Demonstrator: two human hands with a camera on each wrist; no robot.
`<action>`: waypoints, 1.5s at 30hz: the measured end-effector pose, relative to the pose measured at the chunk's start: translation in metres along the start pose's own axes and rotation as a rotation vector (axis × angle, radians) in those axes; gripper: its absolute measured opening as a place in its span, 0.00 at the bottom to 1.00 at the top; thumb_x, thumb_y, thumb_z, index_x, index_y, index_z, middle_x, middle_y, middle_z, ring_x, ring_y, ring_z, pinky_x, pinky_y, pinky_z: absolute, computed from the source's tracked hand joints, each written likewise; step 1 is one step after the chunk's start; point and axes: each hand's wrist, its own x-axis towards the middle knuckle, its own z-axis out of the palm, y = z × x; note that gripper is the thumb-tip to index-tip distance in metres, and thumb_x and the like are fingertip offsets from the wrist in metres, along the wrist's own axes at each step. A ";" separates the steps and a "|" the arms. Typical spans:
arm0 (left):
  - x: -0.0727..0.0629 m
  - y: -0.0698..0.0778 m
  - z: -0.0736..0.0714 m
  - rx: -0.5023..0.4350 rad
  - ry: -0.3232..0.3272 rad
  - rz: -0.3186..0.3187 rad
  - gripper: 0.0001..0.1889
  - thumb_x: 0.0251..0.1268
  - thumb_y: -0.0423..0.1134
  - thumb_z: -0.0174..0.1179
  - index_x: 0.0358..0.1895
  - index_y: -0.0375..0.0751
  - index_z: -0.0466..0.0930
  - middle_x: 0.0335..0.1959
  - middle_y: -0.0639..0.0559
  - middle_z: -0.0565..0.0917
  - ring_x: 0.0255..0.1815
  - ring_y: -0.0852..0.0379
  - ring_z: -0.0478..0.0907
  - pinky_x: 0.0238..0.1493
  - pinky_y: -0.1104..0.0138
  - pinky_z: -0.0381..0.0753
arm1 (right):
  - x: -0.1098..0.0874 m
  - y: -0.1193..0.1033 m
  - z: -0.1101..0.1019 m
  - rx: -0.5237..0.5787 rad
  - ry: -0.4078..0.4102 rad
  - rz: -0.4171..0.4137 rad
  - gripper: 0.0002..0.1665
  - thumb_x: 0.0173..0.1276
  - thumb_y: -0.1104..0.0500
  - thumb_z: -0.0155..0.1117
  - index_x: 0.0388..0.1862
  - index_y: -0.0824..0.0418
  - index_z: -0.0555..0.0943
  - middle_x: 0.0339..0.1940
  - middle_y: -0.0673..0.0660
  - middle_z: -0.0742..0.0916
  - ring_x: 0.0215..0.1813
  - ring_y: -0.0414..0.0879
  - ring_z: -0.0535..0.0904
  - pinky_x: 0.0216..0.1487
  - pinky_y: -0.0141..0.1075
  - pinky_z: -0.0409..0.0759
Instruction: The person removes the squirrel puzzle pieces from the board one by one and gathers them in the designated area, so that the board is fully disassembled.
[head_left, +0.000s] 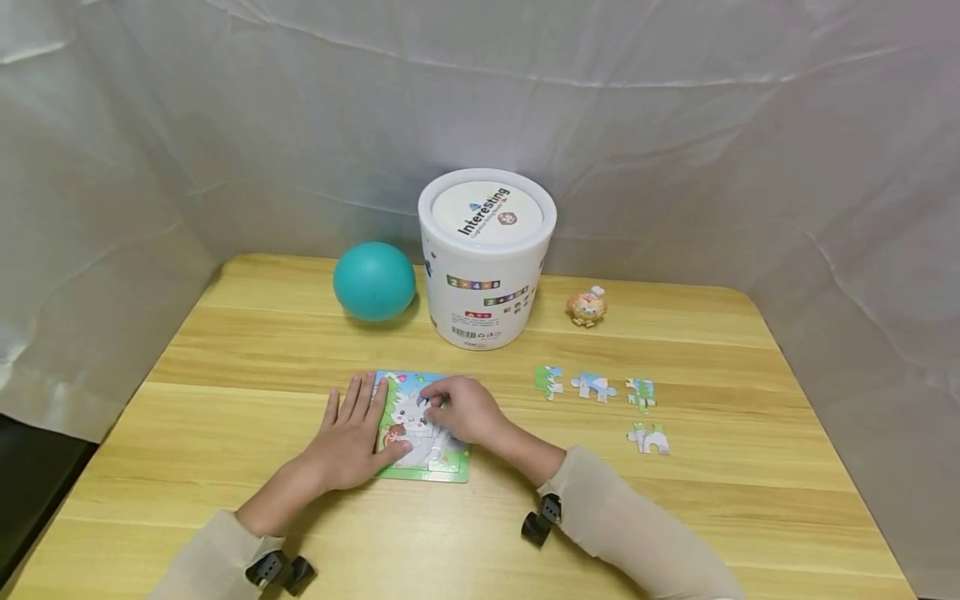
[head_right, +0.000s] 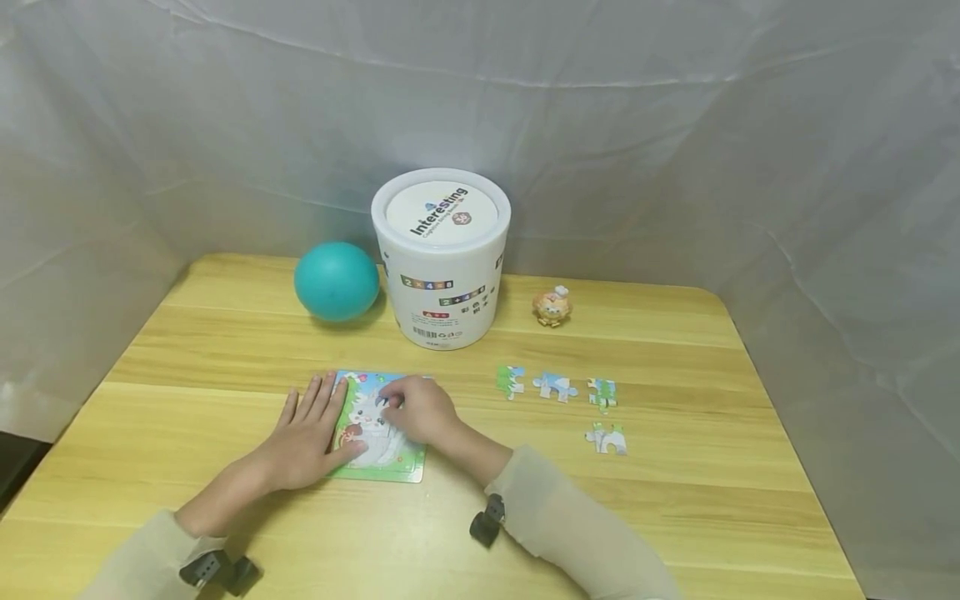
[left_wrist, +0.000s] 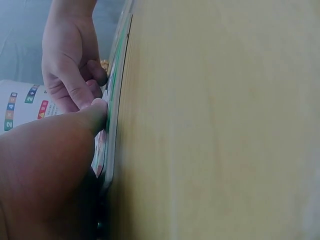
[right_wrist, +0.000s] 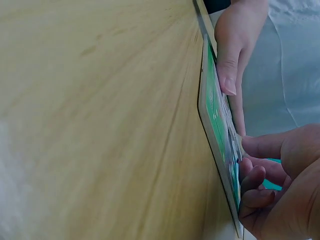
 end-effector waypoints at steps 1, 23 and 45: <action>0.000 0.000 0.000 0.000 -0.001 0.000 0.54 0.73 0.69 0.48 0.82 0.30 0.38 0.83 0.33 0.34 0.82 0.34 0.28 0.75 0.36 0.29 | 0.000 0.000 0.000 -0.009 0.004 0.003 0.15 0.68 0.63 0.71 0.53 0.61 0.88 0.31 0.46 0.83 0.31 0.39 0.75 0.35 0.32 0.75; 0.003 0.002 -0.001 0.068 -0.011 -0.012 0.53 0.74 0.70 0.45 0.82 0.31 0.39 0.83 0.32 0.35 0.82 0.33 0.30 0.76 0.36 0.31 | 0.002 0.001 -0.003 0.097 0.030 0.074 0.08 0.69 0.62 0.70 0.45 0.55 0.90 0.28 0.47 0.84 0.25 0.40 0.75 0.26 0.32 0.73; -0.002 0.018 -0.022 0.089 -0.063 -0.038 0.50 0.76 0.66 0.46 0.81 0.29 0.41 0.82 0.29 0.39 0.82 0.31 0.34 0.75 0.34 0.33 | 0.004 0.004 -0.004 0.162 -0.012 0.090 0.09 0.70 0.61 0.69 0.47 0.54 0.90 0.31 0.48 0.86 0.29 0.41 0.78 0.28 0.33 0.75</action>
